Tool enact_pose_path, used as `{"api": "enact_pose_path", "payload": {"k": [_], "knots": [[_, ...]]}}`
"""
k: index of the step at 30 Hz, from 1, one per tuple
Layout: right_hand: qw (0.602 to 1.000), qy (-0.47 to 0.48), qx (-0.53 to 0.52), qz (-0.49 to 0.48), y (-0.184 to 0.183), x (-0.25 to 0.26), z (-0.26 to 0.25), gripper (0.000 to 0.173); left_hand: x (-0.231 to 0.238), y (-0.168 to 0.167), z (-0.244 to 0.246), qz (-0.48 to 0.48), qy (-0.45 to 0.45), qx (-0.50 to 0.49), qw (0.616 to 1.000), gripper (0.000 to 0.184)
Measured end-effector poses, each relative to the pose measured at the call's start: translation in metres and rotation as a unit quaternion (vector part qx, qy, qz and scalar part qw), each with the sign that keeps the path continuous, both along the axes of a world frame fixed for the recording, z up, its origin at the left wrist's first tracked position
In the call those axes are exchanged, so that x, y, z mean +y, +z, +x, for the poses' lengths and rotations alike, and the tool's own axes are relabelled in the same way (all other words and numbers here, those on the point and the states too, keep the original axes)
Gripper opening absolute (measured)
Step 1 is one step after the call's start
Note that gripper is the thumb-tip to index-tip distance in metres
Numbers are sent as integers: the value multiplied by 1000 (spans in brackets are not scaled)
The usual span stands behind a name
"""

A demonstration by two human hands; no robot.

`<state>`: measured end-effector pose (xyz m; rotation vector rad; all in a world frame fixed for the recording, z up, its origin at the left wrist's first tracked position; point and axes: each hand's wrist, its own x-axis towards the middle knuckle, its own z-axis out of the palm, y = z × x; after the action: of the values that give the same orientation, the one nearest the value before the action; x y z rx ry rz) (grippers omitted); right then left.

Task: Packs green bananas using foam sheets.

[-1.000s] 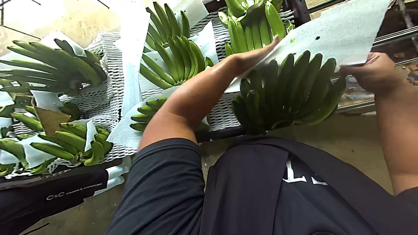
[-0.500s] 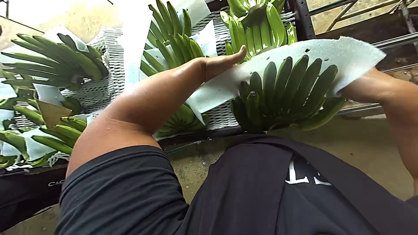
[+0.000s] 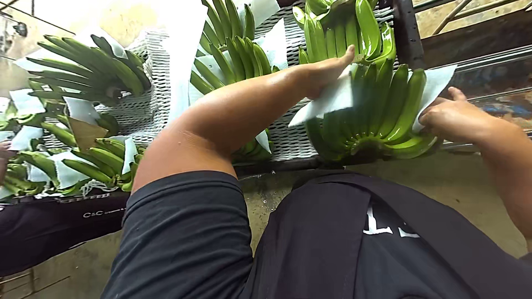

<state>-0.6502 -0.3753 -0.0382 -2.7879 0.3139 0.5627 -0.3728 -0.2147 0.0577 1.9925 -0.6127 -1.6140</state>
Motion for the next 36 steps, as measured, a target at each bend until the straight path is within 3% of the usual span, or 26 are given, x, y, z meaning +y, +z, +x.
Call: {"api": "enact_pose_path", "payload": {"k": [3, 5, 8, 11, 16, 18, 21, 24, 25, 27, 29, 31, 36], "knots": [[1000, -16, -14, 13, -3, -1, -5, 13, -3, 10, -25, -16, 91, 26, 995, 79], [999, -11, -50, 12, -5, -1, -12, 14, 11, -9, -27, -38, 180, 74, 980, 80], [990, 6, -138, 25, -11, -8, -32, 17, 53, -63, -7, -118, 234, 189, 946, 83], [977, 19, -203, 56, 0, -16, -49, 17, 73, -55, -29, -85, 301, 172, 934, 79], [978, -10, -193, 82, 2, -33, -54, 12, 83, -47, -47, -76, 273, 124, 951, 81], [979, -26, -176, 97, 7, -44, -49, 12, 89, -30, -45, -88, 249, 92, 960, 77], [971, -102, -179, 123, 27, -70, -35, 15, 118, 6, 2, -203, 170, -38, 964, 48], [950, -150, -256, 99, 30, -101, 3, 27, 144, 20, 94, -262, 187, -323, 890, 46], [944, -157, -275, 93, 28, -106, 23, 33, 149, 20, 120, -240, 206, -389, 865, 46], [936, -201, -256, 134, 55, -85, 80, 39, 138, 25, 143, -196, 164, -437, 862, 46], [931, -244, -203, 177, 61, -71, 140, 48, 105, 20, 135, -176, 54, -413, 892, 48], [926, -271, -170, 199, 41, -75, 192, 58, 60, -2, 128, -181, 13, -344, 921, 59], [915, -337, -113, 192, -36, -121, 270, 75, -29, -48, 147, -109, 78, -174, 975, 73]]}}
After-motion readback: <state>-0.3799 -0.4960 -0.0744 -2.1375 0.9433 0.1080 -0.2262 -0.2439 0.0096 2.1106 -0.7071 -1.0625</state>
